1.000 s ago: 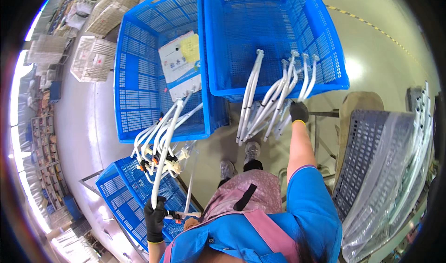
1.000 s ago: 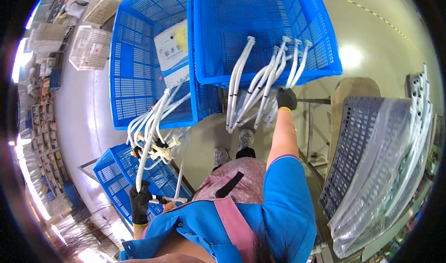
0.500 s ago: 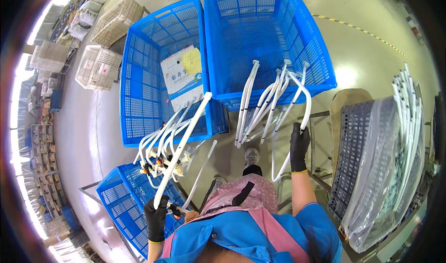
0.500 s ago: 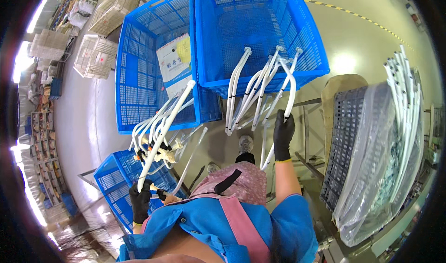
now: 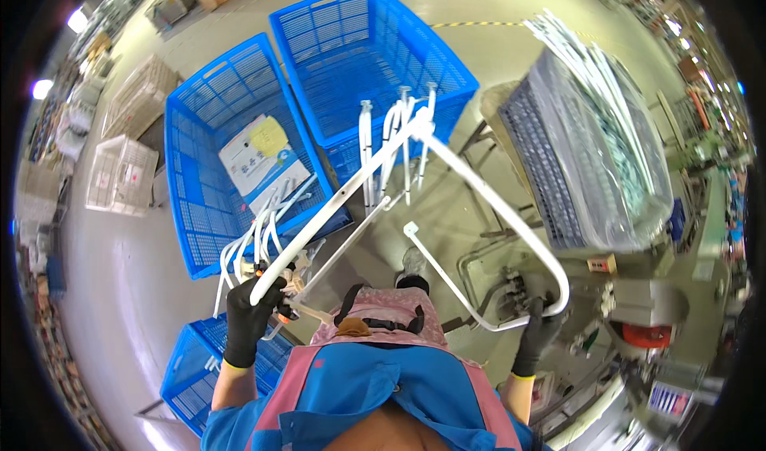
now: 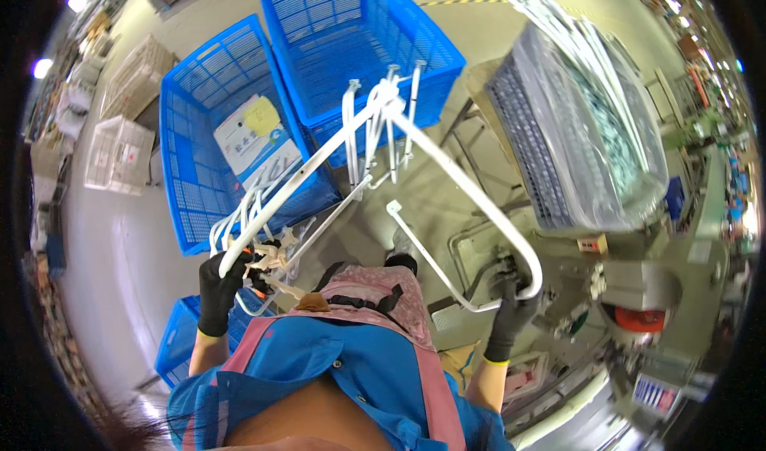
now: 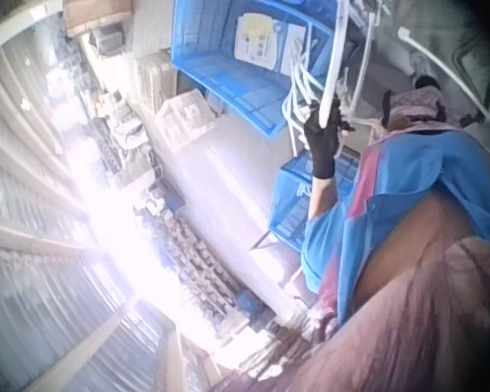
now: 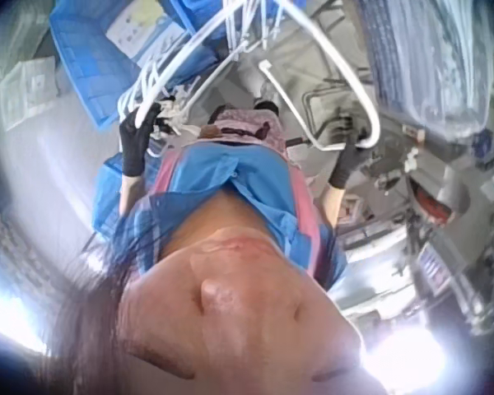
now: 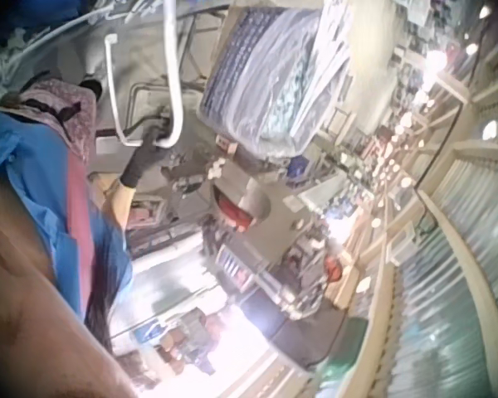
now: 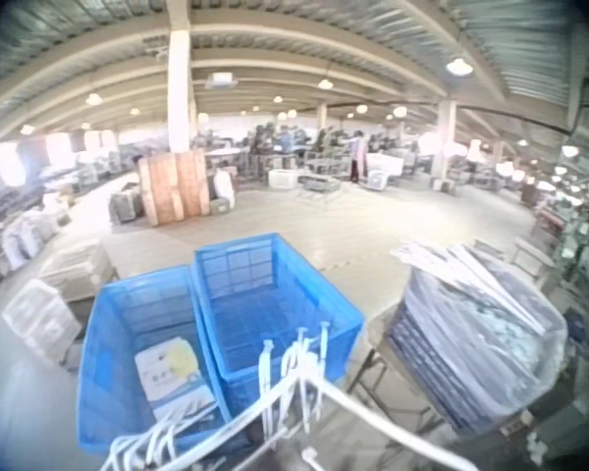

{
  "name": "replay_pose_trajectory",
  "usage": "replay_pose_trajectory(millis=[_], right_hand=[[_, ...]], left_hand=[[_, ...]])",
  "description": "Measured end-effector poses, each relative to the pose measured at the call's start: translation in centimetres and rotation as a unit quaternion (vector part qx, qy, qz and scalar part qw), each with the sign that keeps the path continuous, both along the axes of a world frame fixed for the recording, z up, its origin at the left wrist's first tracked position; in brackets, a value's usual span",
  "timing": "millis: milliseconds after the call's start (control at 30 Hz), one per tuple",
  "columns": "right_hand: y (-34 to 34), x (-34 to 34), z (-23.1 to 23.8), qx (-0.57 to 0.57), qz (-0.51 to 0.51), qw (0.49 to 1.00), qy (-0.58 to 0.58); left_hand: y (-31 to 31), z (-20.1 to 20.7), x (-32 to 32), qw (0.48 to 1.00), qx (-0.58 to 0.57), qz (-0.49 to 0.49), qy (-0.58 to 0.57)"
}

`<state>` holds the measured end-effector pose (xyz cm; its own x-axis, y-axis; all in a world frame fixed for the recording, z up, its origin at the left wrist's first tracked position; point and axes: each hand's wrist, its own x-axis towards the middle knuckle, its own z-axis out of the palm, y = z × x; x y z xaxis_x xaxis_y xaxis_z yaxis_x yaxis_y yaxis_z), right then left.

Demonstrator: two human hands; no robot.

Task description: The person assembles white plastic hangers by inserting rods into a central hub and attaching small plastic components. They repeatedly pick up parts from a container, assemble them by hand, and place the finished hangers into blue baskets.

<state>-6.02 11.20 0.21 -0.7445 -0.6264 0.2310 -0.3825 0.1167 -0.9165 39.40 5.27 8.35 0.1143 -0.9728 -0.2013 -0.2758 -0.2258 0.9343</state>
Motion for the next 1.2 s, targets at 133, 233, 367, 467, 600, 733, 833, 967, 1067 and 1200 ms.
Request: replay_pose_trajectory(millis=[133, 233, 367, 467, 600, 733, 833, 967, 1067, 1200], right_hand=[[9.1, -1.0, 2.2, 0.099, -0.036, 0.967, 0.23], [12.3, 1.0, 4.2, 0.085, -0.031, 0.948, 0.306], [18.8, -0.9, 6.4, 0.099, -0.097, 0.96, 0.243], [24.7, -2.9, 5.5, 0.035, -0.157, 0.961, 0.225], [31.6, -4.1, 3.9, 0.018, -0.221, 0.958, 0.183], [36.2, -5.5, 2.3, 0.113, -0.242, 0.958, 0.103], [35.5, -5.3, 3.7, 0.264, -0.191, 0.865, 0.382], [32.2, -5.7, 4.1, 0.299, -0.022, 0.868, 0.395], [31.6, -7.0, 1.1, 0.34, 0.025, 0.882, 0.325], [26.8, -7.7, 3.0, 0.342, 0.012, 0.903, 0.26]], left_hand=[[-1.5, 1.3, -1.2, 0.989, 0.018, -0.13, 0.063], [-3.0, 2.5, -3.9, 0.968, 0.01, -0.248, -0.026], [-5.7, 2.6, -11.1, 0.855, -0.217, -0.458, -0.107], [-6.0, 2.6, -18.2, 0.759, -0.269, -0.591, -0.053], [-4.4, 1.7, -25.9, 0.659, -0.192, -0.727, 0.004], [-2.1, 0.4, -31.7, 0.572, -0.119, -0.81, 0.054], [-0.2, -0.9, -35.6, 0.541, -0.03, -0.839, 0.049], [0.2, -3.2, -40.8, 0.49, 0.003, -0.868, 0.08], [-2.0, -4.7, -44.8, 0.45, 0.025, -0.883, 0.135], [-8.0, -4.4, -50.5, 0.436, -0.113, -0.892, 0.048]])
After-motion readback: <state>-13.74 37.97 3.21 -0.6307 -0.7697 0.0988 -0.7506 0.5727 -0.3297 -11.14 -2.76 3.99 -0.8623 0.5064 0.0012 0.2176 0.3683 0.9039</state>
